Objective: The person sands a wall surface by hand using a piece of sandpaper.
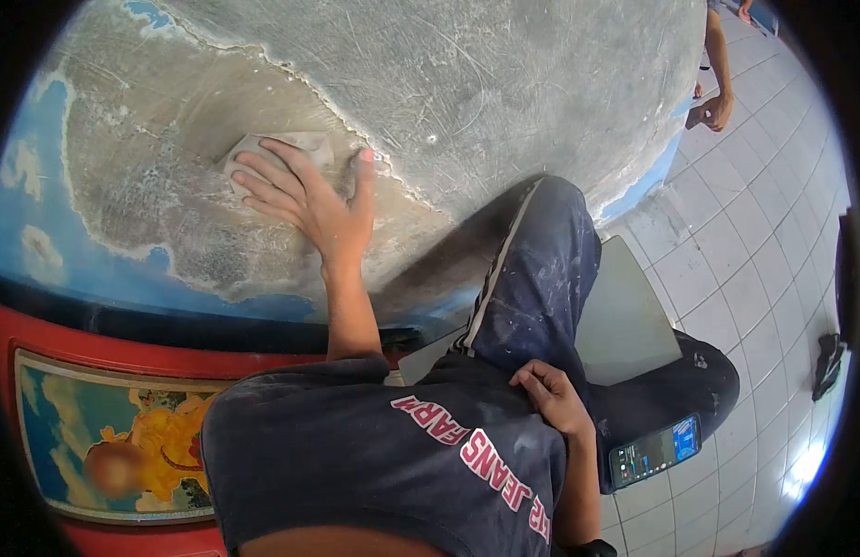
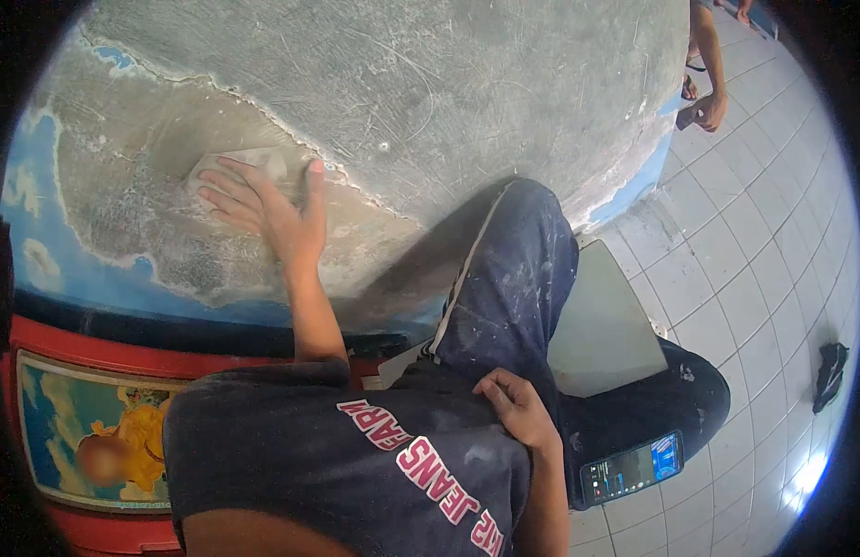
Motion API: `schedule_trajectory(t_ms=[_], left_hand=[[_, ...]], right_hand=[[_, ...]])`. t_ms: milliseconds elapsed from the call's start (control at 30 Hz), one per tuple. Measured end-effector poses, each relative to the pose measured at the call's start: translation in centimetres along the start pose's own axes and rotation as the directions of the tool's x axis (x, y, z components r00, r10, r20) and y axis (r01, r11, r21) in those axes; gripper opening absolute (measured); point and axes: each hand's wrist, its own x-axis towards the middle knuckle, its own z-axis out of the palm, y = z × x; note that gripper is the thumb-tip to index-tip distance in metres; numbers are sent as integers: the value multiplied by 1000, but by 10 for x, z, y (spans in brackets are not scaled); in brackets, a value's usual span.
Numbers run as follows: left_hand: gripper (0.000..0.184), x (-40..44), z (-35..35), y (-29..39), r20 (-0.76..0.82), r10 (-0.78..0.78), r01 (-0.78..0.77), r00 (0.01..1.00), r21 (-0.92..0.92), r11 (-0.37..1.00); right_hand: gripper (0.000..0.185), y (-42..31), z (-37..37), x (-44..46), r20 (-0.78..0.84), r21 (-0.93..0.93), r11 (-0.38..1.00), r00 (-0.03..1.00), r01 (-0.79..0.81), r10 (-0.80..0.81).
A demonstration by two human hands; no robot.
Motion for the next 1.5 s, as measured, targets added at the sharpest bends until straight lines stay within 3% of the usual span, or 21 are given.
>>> schedule_trajectory(t_ms=[100, 167, 300, 367, 500, 567, 633, 700, 767, 800, 900, 967, 1100, 1167, 1300, 1367, 1400, 1467, 1500], left_hand=[[116, -9, 11, 2, -50, 5, -4, 999, 9, 1000], [116, -32, 26, 6, 111, 91, -100, 990, 78, 992], [116, -10, -1, 2, 166, 85, -105, 982, 114, 988], [114, 8, -8, -1, -24, 18, -18, 1000, -1, 1000], [114, -7, 12, 7, -54, 14, -14, 998, 11, 1000], [115, -29, 24, 11, 97, 136, -146, 986, 113, 983], [116, -23, 18, 4, 126, 107, -126, 986, 158, 979], [117, -6, 1, -6, 163, 78, -111, 984, 207, 972], [116, 18, -13, -15, -96, -4, 11, 995, 78, 997], [116, 19, -13, -16, -99, -4, 12, 995, 80, 997], [116, 13, -1, -14, -123, 12, 7, 992, 147, 989], [116, -11, 19, -2, -34, 101, -94, 994, 168, 981], [115, -13, 8, -2, 119, 33, -51, 992, 154, 987], [110, 10, -9, -19, -86, -24, 33, 996, 95, 995], [108, 29, -17, -26, -217, -74, 84, 973, 37, 996], [107, 8, 0, -11, -71, -24, 36, 997, 169, 985], [107, -9, 13, -2, -70, -26, 38, 997, 170, 985], [108, -40, 34, 9, 121, 92, -112, 988, 174, 978], [108, -41, 30, 7, 125, 88, -109, 988, 174, 979]], right_hand=[[22, 0, 1, 3, -9, -18, 995, 996, 93, -94], [22, 2, 1, 3, -3, -3, 998, 998, 60, -60], [22, -1, -1, -1, 8, 13, 1000, 1000, 9, -9], [22, -1, 0, 0, 6, 16, 1000, 1000, 22, -22], [23, -1, 1, 2, -14, -31, 995, 995, 100, -100], [23, -1, 2, 2, -18, -22, 994, 994, 104, -104], [23, -1, 0, 0, -23, -15, 995, 995, 102, -102], [23, -2, -1, -2, 15, 9, 999, 999, -45, 45], [23, 2, 3, 0, 0, 17, 999, 999, 34, -34], [23, 3, 4, 1, -17, 20, 992, 993, 121, -120], [23, 1, 1, 3, -1, -29, 997, 997, 71, -71], [23, 2, 2, 3, -7, -21, 997, 997, 75, -75], [23, 3, 1, -1, 1, 5, 998, 998, 64, -64], [23, 3, 1, -1, -1, 6, 998, 998, 57, -57], [23, -1, 2, 2, -7, -30, 996, 996, 89, -90], [24, 1, 1, 2, -3, -14, 998, 998, 64, -64], [24, 2, 1, 2, 3, 1, 999, 999, 32, -32], [24, -1, 2, 1, 2, -31, 999, 999, 37, -37], [24, -2, 2, 0, -5, -63, 997, 999, 46, -46]])
